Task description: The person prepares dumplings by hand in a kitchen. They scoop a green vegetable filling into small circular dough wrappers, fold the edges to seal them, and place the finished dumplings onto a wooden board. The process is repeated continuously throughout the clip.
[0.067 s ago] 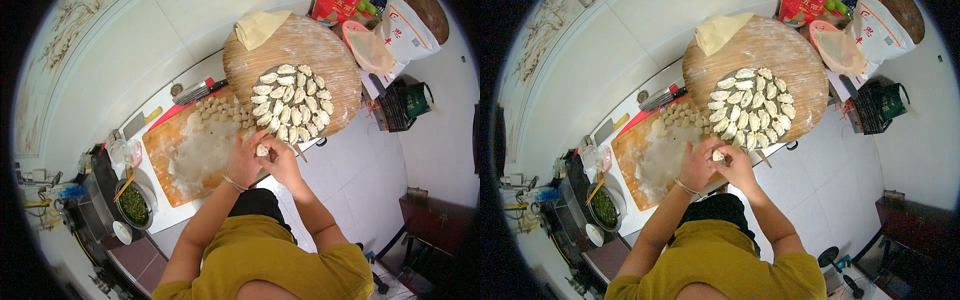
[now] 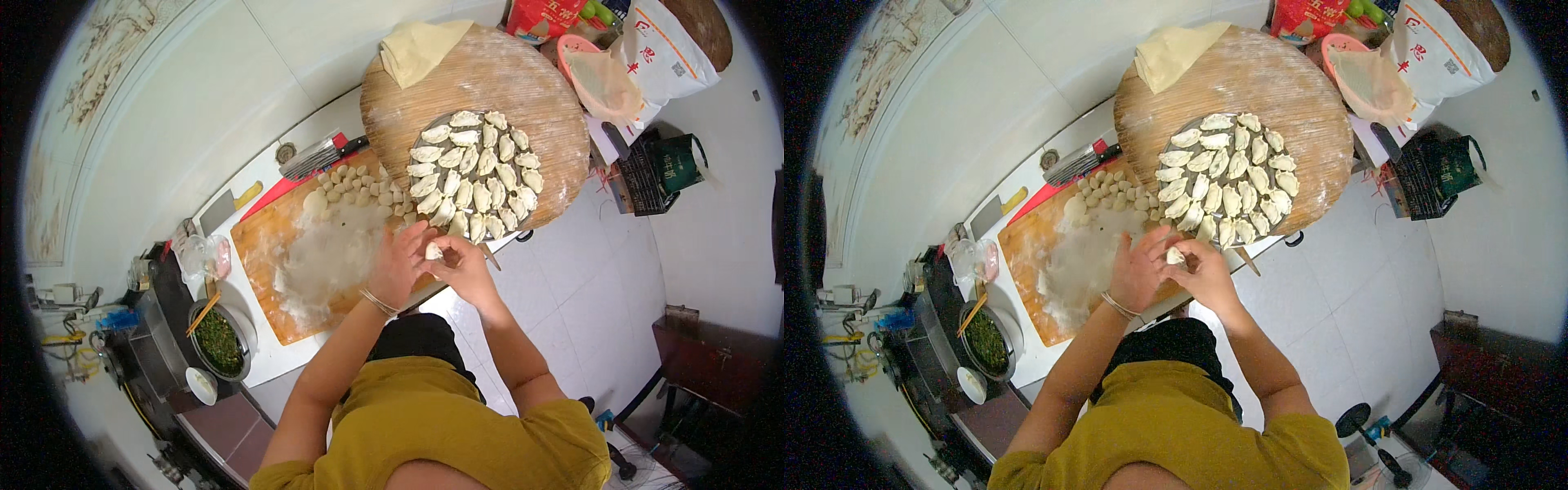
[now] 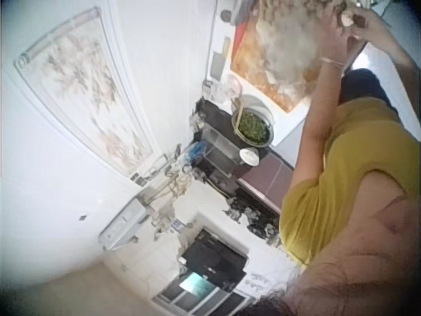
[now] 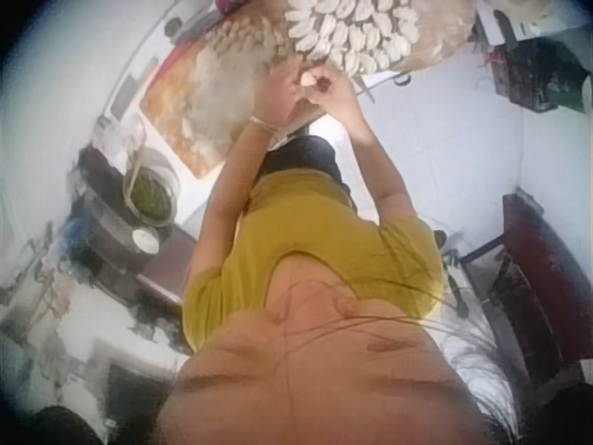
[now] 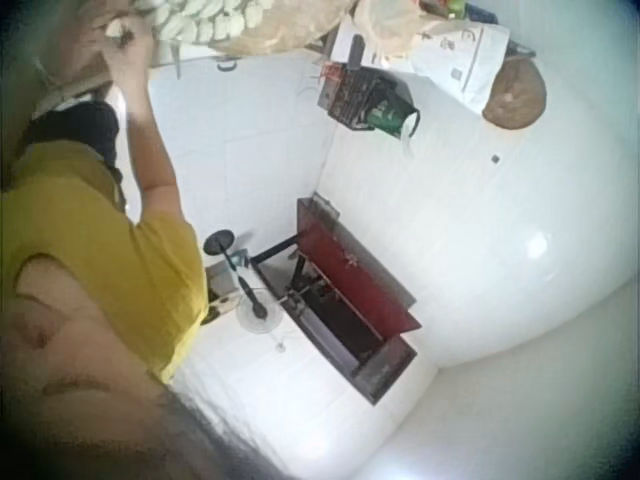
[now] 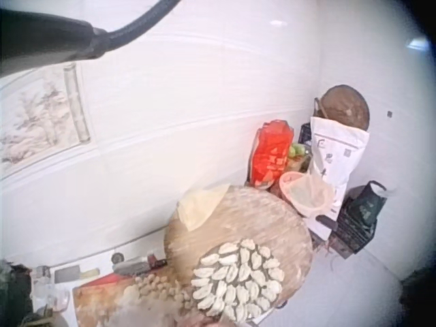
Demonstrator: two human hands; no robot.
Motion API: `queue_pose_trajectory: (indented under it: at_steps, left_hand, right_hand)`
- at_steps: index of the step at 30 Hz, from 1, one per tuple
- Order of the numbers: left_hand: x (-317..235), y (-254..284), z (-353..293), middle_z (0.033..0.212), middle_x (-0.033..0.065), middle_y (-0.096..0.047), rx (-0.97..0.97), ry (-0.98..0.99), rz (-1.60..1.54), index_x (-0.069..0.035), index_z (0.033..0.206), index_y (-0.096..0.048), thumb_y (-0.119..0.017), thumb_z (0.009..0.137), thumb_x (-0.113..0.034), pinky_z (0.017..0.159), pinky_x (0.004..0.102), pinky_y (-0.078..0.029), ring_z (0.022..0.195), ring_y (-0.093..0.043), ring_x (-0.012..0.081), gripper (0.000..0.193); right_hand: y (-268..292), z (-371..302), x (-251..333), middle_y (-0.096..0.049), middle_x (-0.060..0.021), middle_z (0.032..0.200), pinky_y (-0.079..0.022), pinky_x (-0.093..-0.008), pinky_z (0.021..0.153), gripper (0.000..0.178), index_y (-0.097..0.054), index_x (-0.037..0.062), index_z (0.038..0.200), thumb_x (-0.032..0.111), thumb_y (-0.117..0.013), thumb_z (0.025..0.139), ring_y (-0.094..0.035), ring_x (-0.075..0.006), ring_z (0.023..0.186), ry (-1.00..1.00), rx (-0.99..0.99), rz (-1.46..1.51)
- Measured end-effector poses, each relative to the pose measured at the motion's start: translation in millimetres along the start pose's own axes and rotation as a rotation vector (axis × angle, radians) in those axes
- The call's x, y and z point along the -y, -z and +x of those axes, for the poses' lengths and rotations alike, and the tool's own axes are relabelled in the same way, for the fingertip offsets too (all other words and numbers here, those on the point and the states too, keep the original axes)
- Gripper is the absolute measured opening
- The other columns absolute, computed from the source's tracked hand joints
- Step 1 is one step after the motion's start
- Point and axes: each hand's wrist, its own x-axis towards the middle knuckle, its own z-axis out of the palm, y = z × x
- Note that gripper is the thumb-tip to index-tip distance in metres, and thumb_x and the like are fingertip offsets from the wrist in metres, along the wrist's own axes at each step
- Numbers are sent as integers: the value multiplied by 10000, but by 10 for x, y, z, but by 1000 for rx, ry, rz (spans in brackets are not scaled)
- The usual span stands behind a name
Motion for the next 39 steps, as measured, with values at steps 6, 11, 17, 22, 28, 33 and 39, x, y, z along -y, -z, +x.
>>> queue_pose_trajectory:
  at_steps: [6, 11, 17, 22, 28, 33, 39]
  left_hand:
    - [-448, 36, 710, 1131, 78, -584, -78, -332, 699, -29, 1155, -541, -422, 954, -340, 874, 275, -415, 1010, -551, 169, 388]
    - [-968, -335, 1443, 1092, 175, -596, -31, -648, 1423, 7, 935, -623, -459, 929, -272, 900, 312, -408, 1014, -552, 274, 323]
    - [-1025, -327, 2091, 1190, 229, -528, 193, -628, 1690, -7, 909, -646, -395, 935, -357, 988, 402, -340, 1136, -458, 372, 432]
    - [-1090, -397, 1988, 1221, 204, -499, 278, -703, 1993, -18, 908, -675, -425, 926, -312, 980, 367, -336, 1131, -452, 321, 386]
    - [-1243, -355, 2003, 1187, 202, -515, 367, -557, 1894, -29, 929, -693, -397, 932, -343, 979, 371, -337, 1108, -458, 328, 432]
    - [-1407, -361, 2065, 1164, 209, -530, 477, -392, 1832, -23, 923, -691, -386, 939, -329, 978, 377, -343, 1090, -478, 335, 432]
    - [-1253, -431, 1999, 1252, 222, -490, 454, -554, 2000, -38, 983, -673, -385, 944, -336, 1009, 385, -320, 1151, -450, 363, 416]
  right_hand:
    - [396, 119, 12, -600, -7, 853, -479, -212, 582, 266, -582, 7, 1023, 21, -691, 781, -567, -70, 732, -172, -53, 165]
    - [597, 203, 64, -607, -4, 900, -473, -228, 686, 255, -589, 15, 1025, 14, -680, 787, -561, -72, 767, -99, -139, 103]
    - [749, 146, 17, -602, 1, 900, -462, -228, 717, 239, -585, 11, 1017, -1, -668, 793, -556, -75, 790, -89, -226, 107]
    - [847, 130, 54, -607, -3, 889, -462, -229, 728, 214, -584, 8, 999, -2, -662, 800, -556, -77, 804, -130, -259, 96]
    - [850, 212, 68, -610, -7, 888, -461, -228, 725, 190, -584, 9, 979, 2, -660, 804, -560, -78, 802, -122, -260, 150]
    - [829, 266, 103, -607, 0, 877, -460, -226, 719, 187, -580, 11, 967, 8, -667, 801, -561, -75, 778, -106, -259, 120]
    - [836, 297, 76, -606, 7, 872, -458, -221, 715, 188, -582, 13, 966, 9, -670, 800, -558, -65, 771, -121, -258, 101]
